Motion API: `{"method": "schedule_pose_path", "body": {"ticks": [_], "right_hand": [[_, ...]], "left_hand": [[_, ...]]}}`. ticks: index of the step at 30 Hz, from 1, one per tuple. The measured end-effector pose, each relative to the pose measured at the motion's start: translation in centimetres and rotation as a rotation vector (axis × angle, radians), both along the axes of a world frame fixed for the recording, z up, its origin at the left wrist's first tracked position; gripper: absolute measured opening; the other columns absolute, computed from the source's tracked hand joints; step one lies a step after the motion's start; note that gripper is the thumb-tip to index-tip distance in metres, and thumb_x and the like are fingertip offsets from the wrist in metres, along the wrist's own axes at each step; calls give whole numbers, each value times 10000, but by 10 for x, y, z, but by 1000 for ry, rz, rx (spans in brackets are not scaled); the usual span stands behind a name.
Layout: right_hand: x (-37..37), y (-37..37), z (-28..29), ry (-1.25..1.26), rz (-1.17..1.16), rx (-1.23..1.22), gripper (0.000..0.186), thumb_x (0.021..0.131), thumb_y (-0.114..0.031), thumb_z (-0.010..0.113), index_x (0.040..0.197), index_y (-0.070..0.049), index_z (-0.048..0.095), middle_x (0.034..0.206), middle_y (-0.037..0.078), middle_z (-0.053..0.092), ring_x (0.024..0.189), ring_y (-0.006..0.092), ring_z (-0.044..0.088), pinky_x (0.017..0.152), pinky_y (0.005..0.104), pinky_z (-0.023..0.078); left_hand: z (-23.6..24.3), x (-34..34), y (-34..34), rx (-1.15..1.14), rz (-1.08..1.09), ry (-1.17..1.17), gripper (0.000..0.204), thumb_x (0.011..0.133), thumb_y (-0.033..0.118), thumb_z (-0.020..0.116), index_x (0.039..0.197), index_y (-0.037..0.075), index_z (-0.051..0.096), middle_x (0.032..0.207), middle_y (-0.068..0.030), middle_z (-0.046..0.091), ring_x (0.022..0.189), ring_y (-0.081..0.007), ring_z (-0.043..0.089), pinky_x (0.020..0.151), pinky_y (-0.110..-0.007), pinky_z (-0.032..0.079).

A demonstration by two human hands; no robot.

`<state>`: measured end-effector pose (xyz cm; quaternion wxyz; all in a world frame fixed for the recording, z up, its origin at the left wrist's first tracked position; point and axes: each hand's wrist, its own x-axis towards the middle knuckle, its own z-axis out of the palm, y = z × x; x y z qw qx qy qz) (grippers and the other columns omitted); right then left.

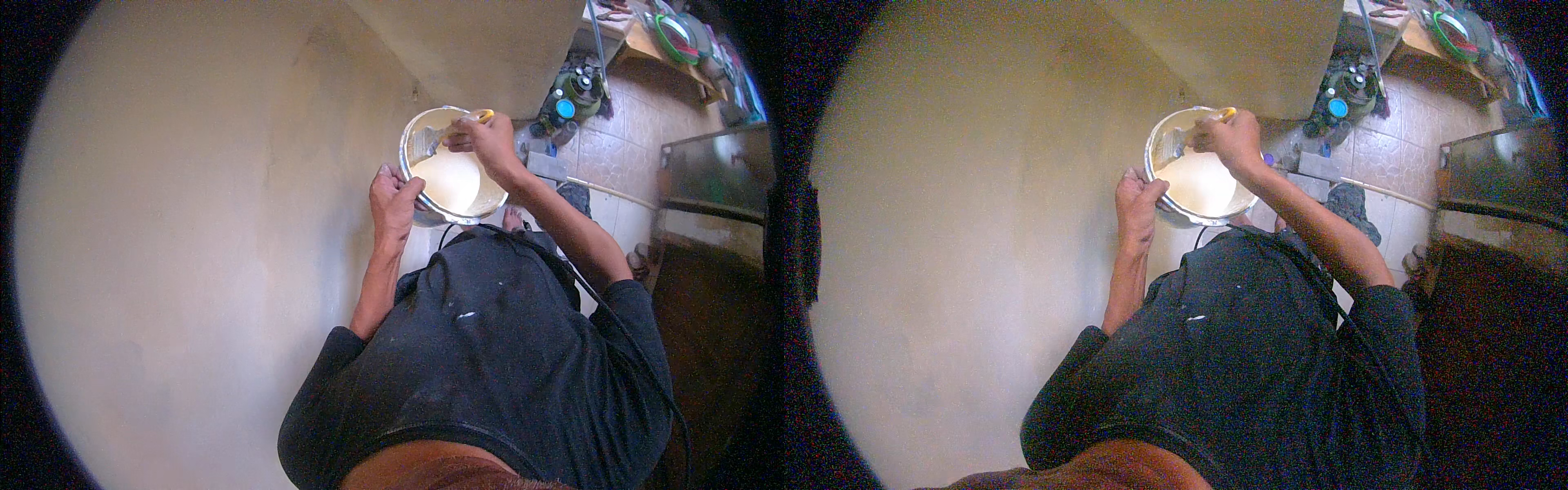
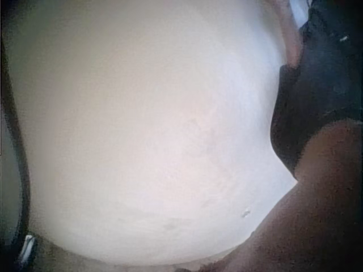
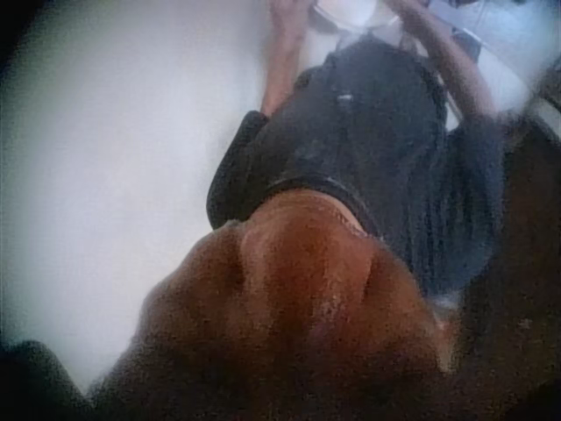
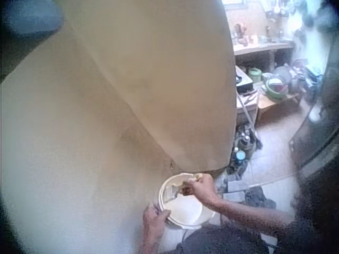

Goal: The person paints a wall using a paintbrush, repeatedly dipping the brush into a bucket of light-colored paint and applying it to the surface.

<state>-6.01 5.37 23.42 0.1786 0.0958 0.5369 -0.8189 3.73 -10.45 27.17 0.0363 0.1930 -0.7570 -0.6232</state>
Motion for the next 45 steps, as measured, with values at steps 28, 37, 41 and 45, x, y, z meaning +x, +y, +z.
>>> {"method": "schedule_pose_path", "body": {"ticks": [28, 37, 41, 45], "right_hand": [[29, 59, 20, 717, -103, 735, 123, 790, -109, 643, 838, 3, 656, 721, 120, 677, 634, 163, 659, 576, 299, 516], [28, 13, -46, 225, -12, -45, 175, 837, -86, 564, 872, 83, 596, 784, 181, 648, 675, 275, 668, 603, 363, 570], [19, 12, -32, -48, 50, -233, 206, 853, -71, 538, 950, 111, 544, 846, 223, 628, 704, 334, 667, 627, 393, 583], [22, 20, -34, 0, 129, -252, 217, 854, -71, 551, 969, 112, 535, 859, 215, 631, 749, 335, 668, 656, 392, 581]], "left_hand": [[2, 6, 8, -97, 67, 27, 187, 701, 72, 632, 732, 12, 458, 639, -68, 534, 496, -130, 544, 411, -270, 465], [-28, 13, 3, -456, 56, 64, 267, 642, 154, 701, 715, 16, 485, 642, -84, 521, 602, -183, 523, 556, -348, 429], [-41, 9, 6, -98, 107, 70, 226, 657, 110, 667, 714, -1, 479, 630, -82, 529, 493, -149, 545, 395, -299, 461], [-39, 9, 4, -111, 132, 79, 220, 662, 95, 662, 716, -13, 478, 615, -91, 532, 471, -152, 556, 360, -288, 465]]}}
